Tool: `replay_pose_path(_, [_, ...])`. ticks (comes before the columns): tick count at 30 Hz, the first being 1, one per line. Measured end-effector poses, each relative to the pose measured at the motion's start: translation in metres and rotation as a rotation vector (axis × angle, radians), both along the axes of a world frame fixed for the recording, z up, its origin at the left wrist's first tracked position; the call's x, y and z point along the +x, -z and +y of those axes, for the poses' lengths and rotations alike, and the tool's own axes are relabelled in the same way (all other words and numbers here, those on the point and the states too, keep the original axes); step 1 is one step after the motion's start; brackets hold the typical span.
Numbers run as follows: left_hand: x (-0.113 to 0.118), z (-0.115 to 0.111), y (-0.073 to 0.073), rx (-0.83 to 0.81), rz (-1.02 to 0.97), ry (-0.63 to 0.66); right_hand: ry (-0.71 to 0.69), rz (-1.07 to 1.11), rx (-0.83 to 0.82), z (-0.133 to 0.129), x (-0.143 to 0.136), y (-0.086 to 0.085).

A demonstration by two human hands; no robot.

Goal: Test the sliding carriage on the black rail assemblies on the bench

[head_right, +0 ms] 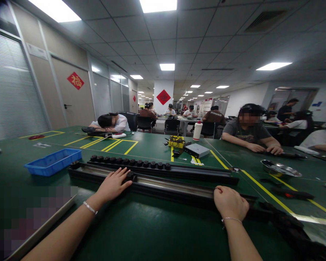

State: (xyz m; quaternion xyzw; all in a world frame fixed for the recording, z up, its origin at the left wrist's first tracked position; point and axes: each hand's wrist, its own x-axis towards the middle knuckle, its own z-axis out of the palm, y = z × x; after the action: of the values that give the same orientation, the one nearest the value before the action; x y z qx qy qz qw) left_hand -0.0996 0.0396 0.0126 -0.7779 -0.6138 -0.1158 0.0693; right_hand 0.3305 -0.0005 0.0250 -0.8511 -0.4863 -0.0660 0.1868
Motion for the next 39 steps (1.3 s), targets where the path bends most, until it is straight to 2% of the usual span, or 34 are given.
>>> replay_pose_path(23, [0.009, -0.001, 0.001, 0.004, -0.002, -0.024, 0.027, -0.014, -0.045, -0.002, -0.005, -0.007])
replay_pose_path(31, [0.010, -0.002, 0.001, -0.011, -0.012, 0.075, 0.005, -0.006, -0.021, -0.001, -0.001, -0.003])
replay_pose_path(39, [0.012, -0.002, 0.000, -0.023, -0.019, 0.069, 0.008, 0.006, -0.029, -0.002, -0.004, -0.006])
